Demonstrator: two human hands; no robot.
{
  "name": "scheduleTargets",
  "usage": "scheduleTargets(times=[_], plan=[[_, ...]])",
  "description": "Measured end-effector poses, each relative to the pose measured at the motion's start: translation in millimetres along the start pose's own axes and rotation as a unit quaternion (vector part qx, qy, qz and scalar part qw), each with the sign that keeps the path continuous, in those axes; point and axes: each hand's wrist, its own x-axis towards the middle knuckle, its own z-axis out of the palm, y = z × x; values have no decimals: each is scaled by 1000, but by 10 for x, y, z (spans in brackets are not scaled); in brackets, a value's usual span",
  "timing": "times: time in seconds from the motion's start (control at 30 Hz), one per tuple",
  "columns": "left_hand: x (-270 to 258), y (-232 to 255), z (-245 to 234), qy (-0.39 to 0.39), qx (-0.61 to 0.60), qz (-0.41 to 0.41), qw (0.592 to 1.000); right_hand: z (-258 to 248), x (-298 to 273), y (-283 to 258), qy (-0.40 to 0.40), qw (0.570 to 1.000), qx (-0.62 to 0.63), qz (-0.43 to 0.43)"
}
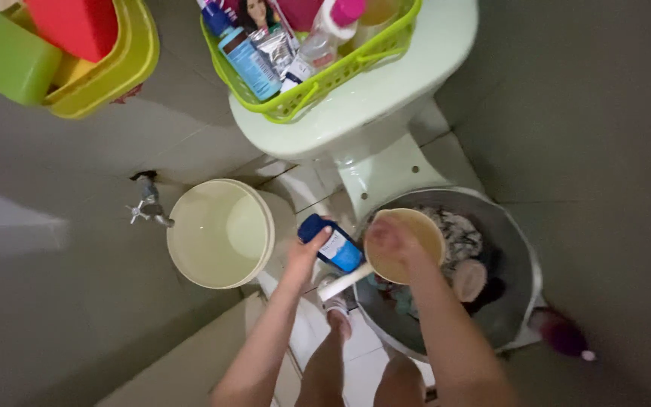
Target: The person repeatedly moves various toiletries and bottles between a green basket on the toilet tank and a wall-mounted wire rack. They also briefly use a long-handled brush to scrub the tiled wall before resuming the transfer of items.
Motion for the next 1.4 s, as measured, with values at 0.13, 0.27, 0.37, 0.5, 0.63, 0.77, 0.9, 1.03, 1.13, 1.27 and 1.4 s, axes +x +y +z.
scheduleTargets(times=[0.13,0.27,0.37,0.5,0.63,0.77,0.9,1.03,1.13,1.27,1.4], plan=[[184,-307,-123,43,107,-78,990,1231,-1135,-175,-229,962,-116,92],[2,-336,-94,-4,18,2,1000,1958,-2060,-128,-212,940,-266,28],[-466,291,105,-42,66,73,994,2079,-2447,-40,-103,884,-426,-161],[-1241,1216,517,26,41,87,995,2078,-2979,-11,-118,725,-555,-391],[-1726,1830,823,64,0,104,993,2178,-3613,36,-119,743,-556,-352],[-2048,2161,1139,23,-90,117,989,2128,-3998,-46,-97,793,-561,-216],[-2329,2382,1291,1,-172,136,976,2038,-4365,-188,-137,868,-448,-166],[-2463,2230,1425,-14,-117,196,973,2096,-4668,-173,-68,868,-419,-259],[-2377,2031,1435,-10,17,211,977,2158,-4784,-241,-16,860,-408,-306],[-2089,2001,1135,-42,152,159,975,2130,-4826,-341,-27,814,-432,-388],[-2032,2190,972,-127,21,176,976,2218,-4985,-384,21,765,-475,-435]])
